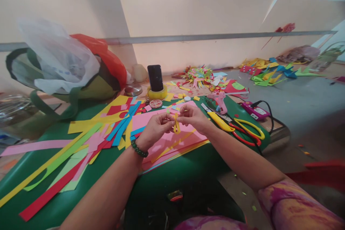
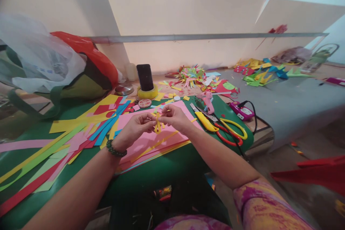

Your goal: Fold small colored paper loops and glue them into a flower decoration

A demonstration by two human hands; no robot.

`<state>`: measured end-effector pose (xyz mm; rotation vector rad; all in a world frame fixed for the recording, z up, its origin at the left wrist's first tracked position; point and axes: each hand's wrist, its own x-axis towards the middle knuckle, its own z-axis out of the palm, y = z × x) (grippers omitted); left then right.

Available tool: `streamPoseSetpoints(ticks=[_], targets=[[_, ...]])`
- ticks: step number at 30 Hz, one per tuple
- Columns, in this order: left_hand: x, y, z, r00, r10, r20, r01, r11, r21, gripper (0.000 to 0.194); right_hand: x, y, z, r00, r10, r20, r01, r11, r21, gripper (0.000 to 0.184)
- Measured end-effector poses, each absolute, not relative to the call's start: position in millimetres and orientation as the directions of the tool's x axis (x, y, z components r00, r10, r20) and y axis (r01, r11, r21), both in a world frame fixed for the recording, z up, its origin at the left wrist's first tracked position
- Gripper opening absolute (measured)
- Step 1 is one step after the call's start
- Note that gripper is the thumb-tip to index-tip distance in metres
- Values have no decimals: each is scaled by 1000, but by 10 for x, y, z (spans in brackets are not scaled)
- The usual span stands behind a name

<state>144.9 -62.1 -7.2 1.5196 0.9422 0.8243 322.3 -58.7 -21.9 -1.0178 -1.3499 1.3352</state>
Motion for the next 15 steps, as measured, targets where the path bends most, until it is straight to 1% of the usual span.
streamPoseSetpoints(ticks=[8, 15], targets=[[1434, -603, -105, 464, 886, 18, 147, -97, 984, 35, 3206, -579, -240, -195, 979, 62, -99, 44, -994, 43], [1438, -607, -105, 447, 894, 23, 168, -109, 980, 29, 3183, -602, -220, -165, 985, 44, -129, 22, -991, 48]])
